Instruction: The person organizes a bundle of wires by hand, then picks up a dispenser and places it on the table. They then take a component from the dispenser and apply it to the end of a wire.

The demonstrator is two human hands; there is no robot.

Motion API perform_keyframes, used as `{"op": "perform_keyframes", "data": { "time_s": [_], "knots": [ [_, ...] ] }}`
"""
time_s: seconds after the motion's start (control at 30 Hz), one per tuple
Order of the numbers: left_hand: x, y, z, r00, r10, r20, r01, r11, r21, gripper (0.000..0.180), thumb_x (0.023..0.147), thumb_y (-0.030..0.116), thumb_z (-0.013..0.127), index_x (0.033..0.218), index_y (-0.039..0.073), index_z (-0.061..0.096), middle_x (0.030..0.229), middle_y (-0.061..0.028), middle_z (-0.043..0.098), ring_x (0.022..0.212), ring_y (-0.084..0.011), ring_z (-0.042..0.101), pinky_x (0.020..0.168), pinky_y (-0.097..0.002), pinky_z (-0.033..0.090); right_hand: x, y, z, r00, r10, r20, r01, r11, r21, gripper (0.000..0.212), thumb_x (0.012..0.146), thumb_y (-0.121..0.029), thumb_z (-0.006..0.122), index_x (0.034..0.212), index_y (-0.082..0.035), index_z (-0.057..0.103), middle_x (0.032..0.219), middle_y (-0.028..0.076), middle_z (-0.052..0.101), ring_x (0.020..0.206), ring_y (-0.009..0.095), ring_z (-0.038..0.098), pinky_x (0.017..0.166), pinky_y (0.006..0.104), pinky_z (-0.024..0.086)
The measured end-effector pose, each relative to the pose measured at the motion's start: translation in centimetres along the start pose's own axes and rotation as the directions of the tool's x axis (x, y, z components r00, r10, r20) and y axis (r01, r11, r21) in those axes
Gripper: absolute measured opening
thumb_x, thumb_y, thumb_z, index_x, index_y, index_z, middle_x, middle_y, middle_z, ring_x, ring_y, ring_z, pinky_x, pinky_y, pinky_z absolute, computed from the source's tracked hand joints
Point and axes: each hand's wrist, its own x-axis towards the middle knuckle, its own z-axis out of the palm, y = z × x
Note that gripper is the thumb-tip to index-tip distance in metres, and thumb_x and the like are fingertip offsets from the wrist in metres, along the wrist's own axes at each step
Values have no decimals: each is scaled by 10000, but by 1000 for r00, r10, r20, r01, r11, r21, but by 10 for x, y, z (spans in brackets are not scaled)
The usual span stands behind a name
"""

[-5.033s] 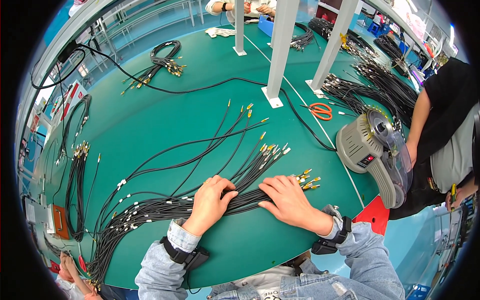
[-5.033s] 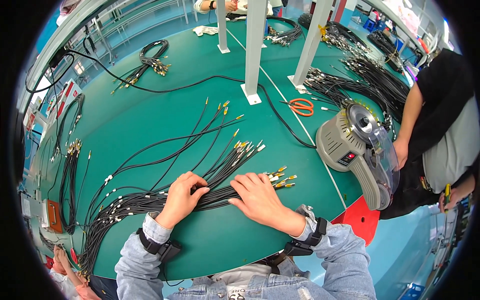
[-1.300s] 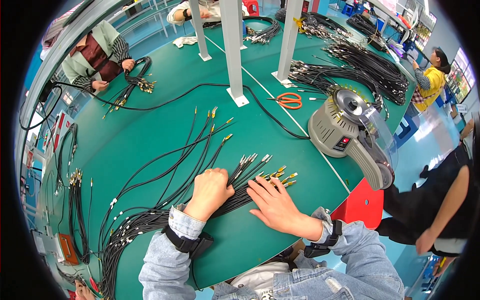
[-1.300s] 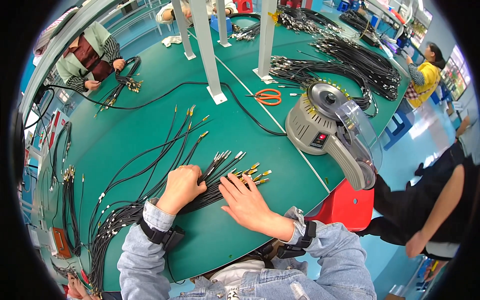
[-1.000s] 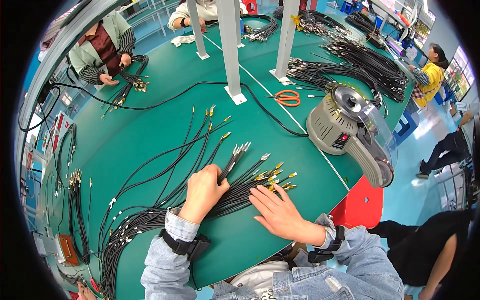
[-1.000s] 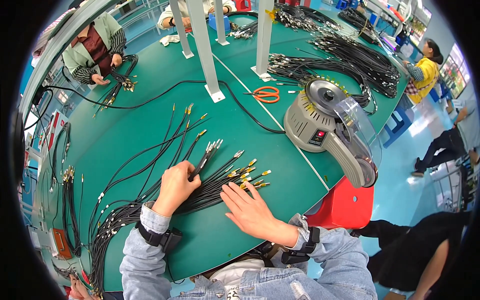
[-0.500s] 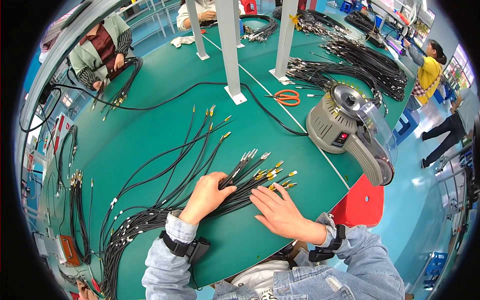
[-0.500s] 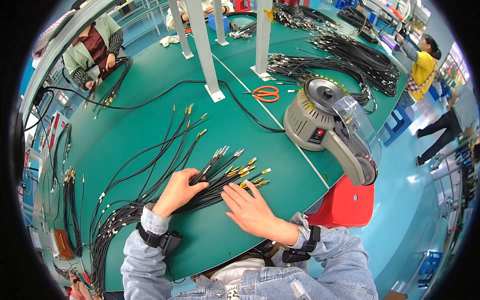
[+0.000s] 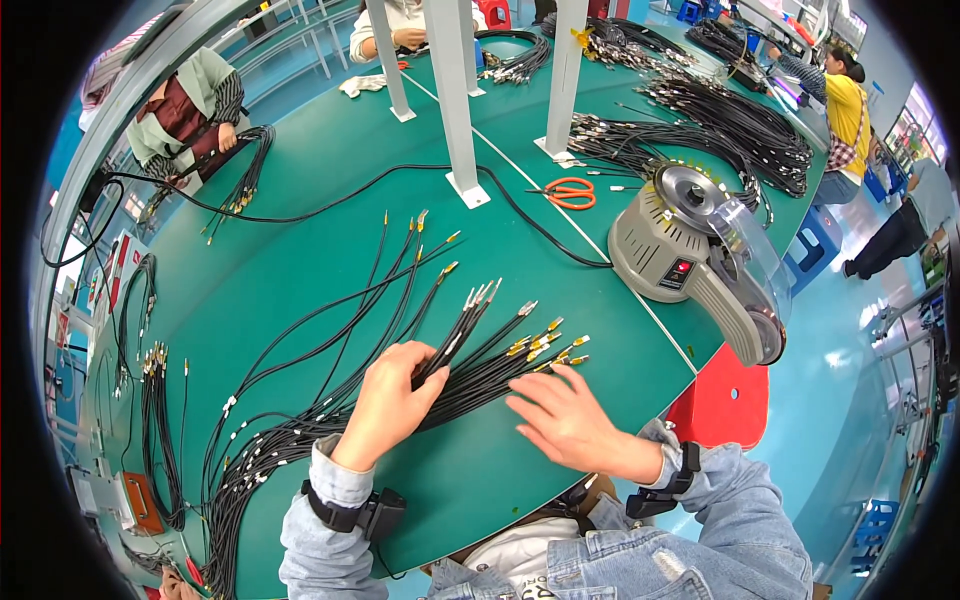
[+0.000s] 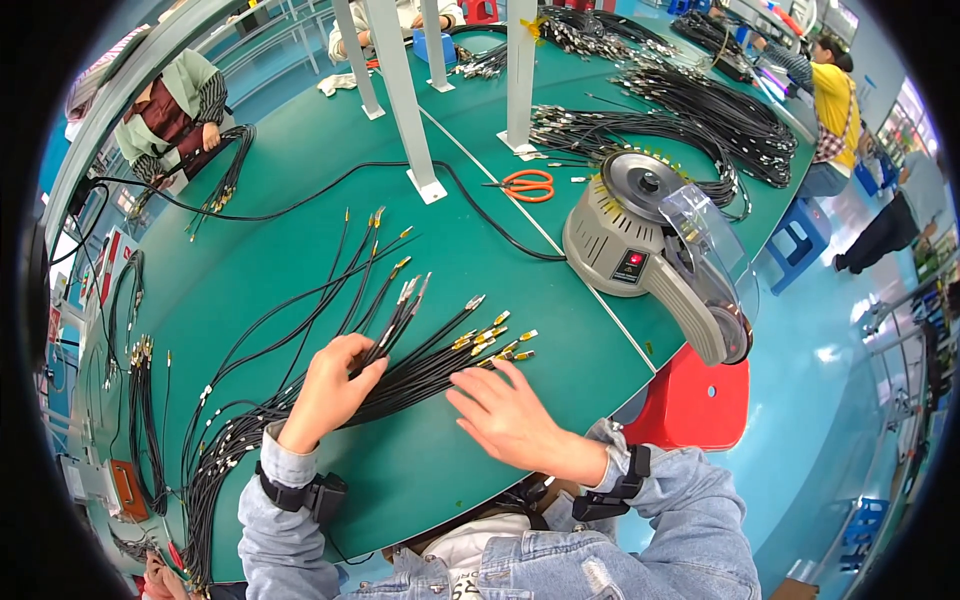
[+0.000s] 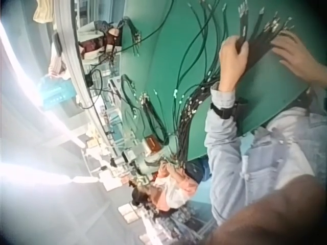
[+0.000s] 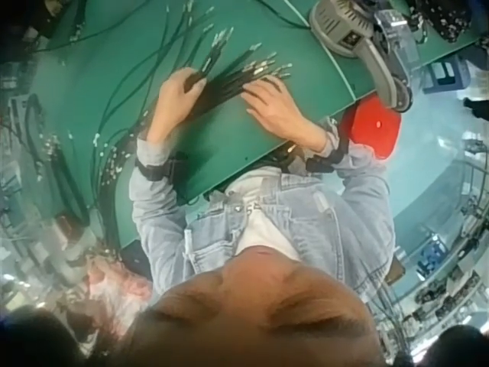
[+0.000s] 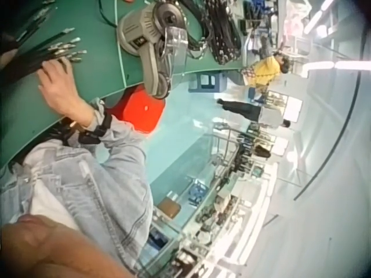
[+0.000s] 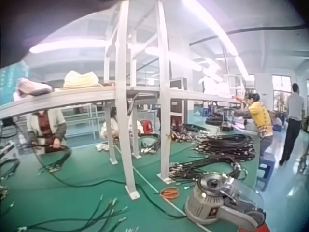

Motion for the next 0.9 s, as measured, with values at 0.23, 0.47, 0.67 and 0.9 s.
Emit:
{"op": "perform_keyframes", "data": {
  "time_s": [0.23, 0.47, 0.67, 0.9],
  "knots": [
    [-14, 11, -5, 971, -204, 124, 229, 945, -235, 173, 848, 112, 640, 852, -20, 529, 626, -17, 487, 565, -81, 417, 511, -255, 345, 66, 63, -9, 998, 18, -57, -29, 978, -207, 173, 765, -38, 611, 936, -54, 601, 944, 85, 549, 918, 275, 516, 799, 366, 409],
    [-4, 8, -5, 985, -136, 109, 147, 984, -98, 181, 859, 122, 618, 909, -28, 529, 600, -78, 495, 526, -160, 435, 517, -307, 365, 94, 95, -13, 977, 79, 196, -48, 986, -160, 62, 784, -25, 586, 830, -52, 554, 895, 79, 545, 884, 252, 509, 806, 341, 388],
    [1, -7, 5, 946, 253, -202, -239, 967, 89, 193, 864, 120, 627, 928, -11, 501, 621, -42, 481, 551, -139, 415, 513, -294, 350, 103, 52, -68, 980, 97, 174, -125, 980, 154, 41, 823, -58, 587, 831, -40, 551, 837, 86, 561, 832, 248, 526, 809, 340, 389],
    [-14, 10, -3, 988, -114, 106, 130, 978, -161, 225, 873, 156, 624, 912, -8, 476, 599, -116, 483, 505, -223, 442, 491, -348, 346, 71, 19, -96, 970, 243, 21, -218, 823, 524, 153, 842, -124, 602, 954, -21, 593, 859, 118, 611, 841, 284, 582, 788, 363, 459]
  ]
}}
